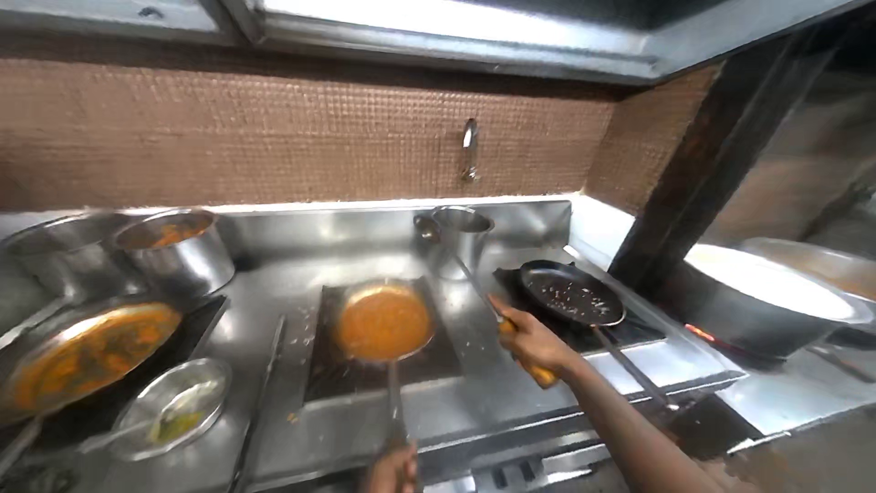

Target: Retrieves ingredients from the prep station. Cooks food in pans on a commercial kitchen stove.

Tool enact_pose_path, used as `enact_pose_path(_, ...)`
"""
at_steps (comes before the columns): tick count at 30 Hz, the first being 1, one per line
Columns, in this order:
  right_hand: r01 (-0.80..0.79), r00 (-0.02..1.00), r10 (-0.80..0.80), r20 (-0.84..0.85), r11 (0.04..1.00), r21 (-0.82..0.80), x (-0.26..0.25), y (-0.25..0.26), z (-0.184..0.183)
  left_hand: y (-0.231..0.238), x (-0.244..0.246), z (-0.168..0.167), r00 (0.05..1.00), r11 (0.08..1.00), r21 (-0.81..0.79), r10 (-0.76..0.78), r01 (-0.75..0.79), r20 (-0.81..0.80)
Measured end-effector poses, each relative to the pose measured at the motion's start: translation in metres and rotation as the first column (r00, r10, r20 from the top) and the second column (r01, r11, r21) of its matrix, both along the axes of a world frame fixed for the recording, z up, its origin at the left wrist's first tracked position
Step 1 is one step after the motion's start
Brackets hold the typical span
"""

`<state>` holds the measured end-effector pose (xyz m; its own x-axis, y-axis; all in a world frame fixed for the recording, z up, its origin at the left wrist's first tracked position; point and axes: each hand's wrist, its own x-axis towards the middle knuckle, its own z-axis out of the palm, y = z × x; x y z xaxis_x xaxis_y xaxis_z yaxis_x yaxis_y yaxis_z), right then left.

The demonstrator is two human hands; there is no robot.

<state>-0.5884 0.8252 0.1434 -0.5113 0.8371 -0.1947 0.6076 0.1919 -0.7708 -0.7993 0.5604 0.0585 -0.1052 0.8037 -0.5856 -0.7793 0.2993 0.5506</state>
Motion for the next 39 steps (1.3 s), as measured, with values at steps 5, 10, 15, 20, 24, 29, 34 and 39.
enact_pose_path(5, -0.279, 0.785, 0.168, 0.597, 0.955, 0.098, 0.007, -0.085, -0.031, -0.005, 0.009, 0.019, 0.994, 0.995, -0.079, 0.071, -0.065, 0.079)
enact_pose_path(10, -0.405, 0.714, 0.225, 0.663, 0.905, 0.13, -0.019, -0.132, -0.032, 0.011, -0.009, -0.004, 0.995, 0.997, -0.06, 0.06, -0.055, 0.082)
enact_pose_path(15, -0.28, 0.69, 0.086, 0.718, 0.947, 0.156, -0.075, -0.126, -0.053, -0.006, 0.013, 0.017, 0.998, 0.995, -0.09, 0.051, -0.048, 0.031)
enact_pose_path(20, -0.236, 0.692, 0.043, 0.721, 0.957, 0.169, -0.052, -0.18, -0.053, 0.024, -0.019, -0.016, 0.995, 0.999, -0.03, 0.025, -0.023, 0.094)
enact_pose_path(24, -0.312, 0.674, 0.099, 0.732, 0.936, 0.161, -0.07, -0.181, -0.042, 0.013, -0.007, 0.003, 0.996, 0.997, -0.064, 0.038, -0.033, 0.082)
enact_pose_path(29, -0.235, 0.665, -0.002, 0.747, 0.948, 0.212, -0.085, -0.138, -0.058, -0.008, 0.011, 0.016, 0.999, 0.995, -0.083, 0.049, -0.047, 0.015)
enact_pose_path(34, -0.111, 0.862, 0.073, 0.501, 0.993, 0.047, -0.048, -0.159, -0.063, 0.012, -0.007, -0.002, 0.997, 0.997, -0.054, 0.055, -0.053, 0.051)
enact_pose_path(39, -0.028, 0.966, 0.036, 0.254, 0.999, -0.034, -0.059, -0.124, -0.069, -0.001, 0.006, 0.009, 0.997, 0.998, -0.064, 0.032, -0.027, 0.065)
